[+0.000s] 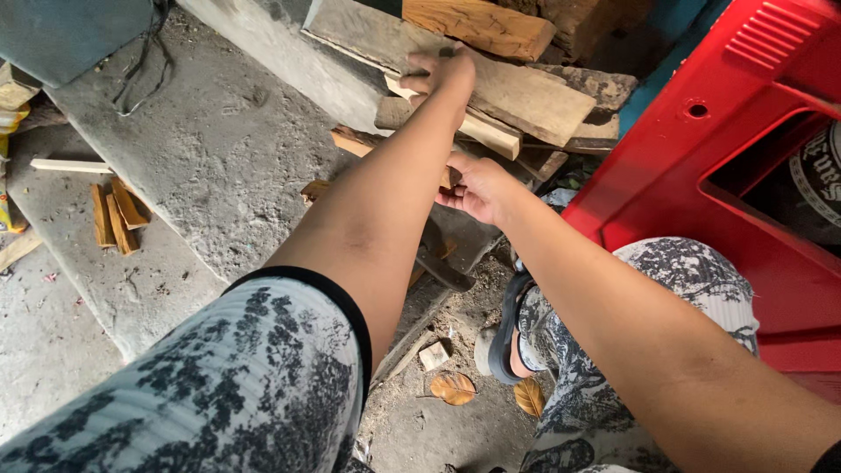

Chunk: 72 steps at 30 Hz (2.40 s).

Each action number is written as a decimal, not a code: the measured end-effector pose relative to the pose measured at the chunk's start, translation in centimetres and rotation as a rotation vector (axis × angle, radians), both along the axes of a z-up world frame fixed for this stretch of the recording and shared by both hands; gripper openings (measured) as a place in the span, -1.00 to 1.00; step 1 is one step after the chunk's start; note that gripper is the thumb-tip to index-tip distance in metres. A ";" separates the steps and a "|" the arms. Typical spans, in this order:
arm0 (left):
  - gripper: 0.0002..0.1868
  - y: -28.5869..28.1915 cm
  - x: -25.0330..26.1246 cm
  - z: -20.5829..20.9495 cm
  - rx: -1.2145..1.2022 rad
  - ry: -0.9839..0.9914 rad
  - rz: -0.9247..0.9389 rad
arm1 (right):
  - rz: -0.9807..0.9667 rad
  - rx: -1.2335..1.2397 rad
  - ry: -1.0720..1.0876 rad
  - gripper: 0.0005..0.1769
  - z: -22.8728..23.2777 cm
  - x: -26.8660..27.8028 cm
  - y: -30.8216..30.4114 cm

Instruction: The person chops small pieces of wood into kindling using a cleaver while sitting on concrete stairs, handling several thin strips of wood and a larger block.

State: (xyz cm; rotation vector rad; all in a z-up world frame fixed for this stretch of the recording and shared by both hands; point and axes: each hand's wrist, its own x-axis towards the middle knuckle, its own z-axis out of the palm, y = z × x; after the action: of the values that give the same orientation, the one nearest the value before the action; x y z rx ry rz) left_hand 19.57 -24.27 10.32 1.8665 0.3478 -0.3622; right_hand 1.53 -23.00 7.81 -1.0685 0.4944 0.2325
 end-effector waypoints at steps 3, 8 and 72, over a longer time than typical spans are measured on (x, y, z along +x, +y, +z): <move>0.04 1.6 -1.7 1.7 -0.068 -0.026 0.012 | 0.001 -0.004 -0.003 -0.68 0.3 -0.4 0.1; -0.17 0.5 0.0 2.5 -0.247 0.100 0.437 | -0.029 -0.012 0.007 -0.68 0.6 -0.6 0.9; -0.65 30.0 -25.5 -5.3 0.200 -0.385 0.001 | 0.474 -1.337 -0.076 -0.59 -10.9 -5.0 7.4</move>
State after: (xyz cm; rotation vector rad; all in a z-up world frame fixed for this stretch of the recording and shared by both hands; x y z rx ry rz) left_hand -5.91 5.70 5.06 2.0801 0.1254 0.0389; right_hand -3.48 -15.61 -3.05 -2.4992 0.2797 0.2715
